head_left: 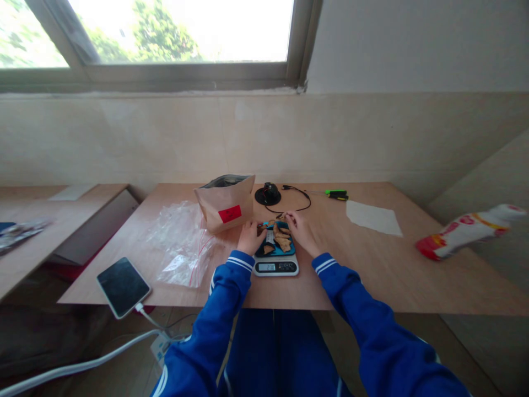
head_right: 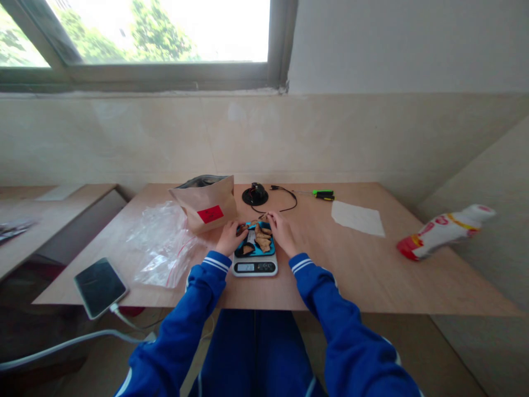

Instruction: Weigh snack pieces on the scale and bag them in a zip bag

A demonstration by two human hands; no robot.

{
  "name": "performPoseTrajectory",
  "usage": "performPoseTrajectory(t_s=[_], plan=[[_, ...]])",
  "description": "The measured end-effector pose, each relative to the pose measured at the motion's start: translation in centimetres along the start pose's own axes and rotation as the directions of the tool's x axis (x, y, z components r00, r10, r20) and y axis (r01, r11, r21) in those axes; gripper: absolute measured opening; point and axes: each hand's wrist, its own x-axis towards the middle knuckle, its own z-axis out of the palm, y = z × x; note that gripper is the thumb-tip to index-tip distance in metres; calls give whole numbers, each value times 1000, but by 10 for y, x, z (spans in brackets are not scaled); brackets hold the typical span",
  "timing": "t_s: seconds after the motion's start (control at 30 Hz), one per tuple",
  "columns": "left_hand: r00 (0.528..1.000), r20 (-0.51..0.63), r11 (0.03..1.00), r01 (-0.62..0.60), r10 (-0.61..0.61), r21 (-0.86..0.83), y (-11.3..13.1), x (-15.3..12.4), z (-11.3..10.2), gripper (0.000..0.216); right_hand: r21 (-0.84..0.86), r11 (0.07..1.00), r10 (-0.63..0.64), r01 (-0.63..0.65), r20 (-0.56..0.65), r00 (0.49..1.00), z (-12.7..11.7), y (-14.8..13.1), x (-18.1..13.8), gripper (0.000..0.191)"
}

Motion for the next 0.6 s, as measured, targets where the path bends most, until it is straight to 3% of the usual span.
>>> performPoseTrajectory(t_s=[0.13, 0.37, 0.6], plan=[[997, -23, 997, 72, -72, -17, 4, 1, 1, 31, 80, 997, 23, -21, -22, 999, -1, -7, -3, 29], [996, -15, 996, 91, -91, -22, 8, -7, -6, 42, 130, 987, -121, 96, 204, 971, -3, -14, -13, 26], [997, -14, 997, 78, -78, 12, 8, -19, -17, 37, 160, 987, -68, 28, 251, 966, -6, 4, -12, 28]])
